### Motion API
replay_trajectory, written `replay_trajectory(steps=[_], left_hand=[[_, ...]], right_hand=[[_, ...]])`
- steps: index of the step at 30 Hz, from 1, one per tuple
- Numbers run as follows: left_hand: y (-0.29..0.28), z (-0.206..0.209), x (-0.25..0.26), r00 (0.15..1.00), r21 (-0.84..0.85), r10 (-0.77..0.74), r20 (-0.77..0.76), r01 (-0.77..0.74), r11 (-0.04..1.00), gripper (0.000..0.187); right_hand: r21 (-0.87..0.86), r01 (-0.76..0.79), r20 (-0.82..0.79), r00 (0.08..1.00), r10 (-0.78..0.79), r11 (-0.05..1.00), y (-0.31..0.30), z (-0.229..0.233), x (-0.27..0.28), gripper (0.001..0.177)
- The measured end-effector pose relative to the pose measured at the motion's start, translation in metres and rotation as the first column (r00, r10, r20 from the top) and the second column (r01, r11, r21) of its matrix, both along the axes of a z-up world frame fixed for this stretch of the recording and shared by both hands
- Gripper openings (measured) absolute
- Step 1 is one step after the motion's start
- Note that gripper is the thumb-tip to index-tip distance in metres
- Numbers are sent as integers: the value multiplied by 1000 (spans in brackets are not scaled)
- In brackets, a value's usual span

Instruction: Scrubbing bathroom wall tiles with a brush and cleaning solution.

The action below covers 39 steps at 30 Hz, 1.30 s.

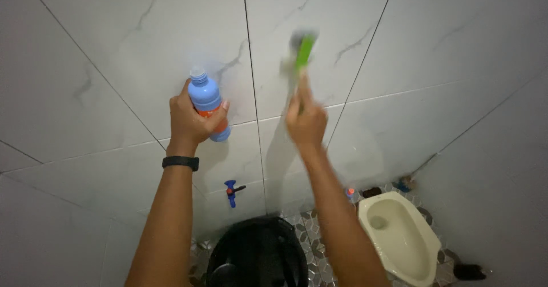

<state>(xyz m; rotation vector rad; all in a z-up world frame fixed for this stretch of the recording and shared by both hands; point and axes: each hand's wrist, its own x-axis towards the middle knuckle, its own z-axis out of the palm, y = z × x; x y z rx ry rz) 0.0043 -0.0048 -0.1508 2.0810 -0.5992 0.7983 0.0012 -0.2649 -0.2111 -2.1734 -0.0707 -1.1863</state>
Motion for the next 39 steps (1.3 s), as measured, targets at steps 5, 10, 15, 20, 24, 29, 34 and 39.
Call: replay_trajectory(steps=[5,10,15,20,24,29,34,39], left_hand=[[-5,17,-11,998,-28,-38,52,39,999,41],[0,14,-8,998,-12,-60,21,60,998,44],[3,18,-12,997,14,-73,17,73,997,48],[5,18,-10,994,7,-101,-34,101,995,48],[10,3,3,992,94,-75,-98,84,992,47],[9,21,-9,987,50,-147,-57,150,987,46],[14,0,3,991,54,-127,-47,130,990,41],[7,1,-3,999,310,41,22,-46,950,50]], right_hand=[[-35,-37,28,999,38,999,-14,-4,-9,57],[66,22,-402,915,7,998,-9,-176,-60,56],[100,7,-619,783,57,995,-29,-180,-44,51],[20,39,-115,993,-36,999,-47,-4,-4,57],[-9,-21,74,997,21,1000,-53,32,-1,57],[-61,93,-283,953,-107,994,-46,-140,-41,53],[-204,84,-517,837,-180,975,-43,-185,-64,52],[-200,76,-171,979,-111,977,-72,-100,-9,59]])
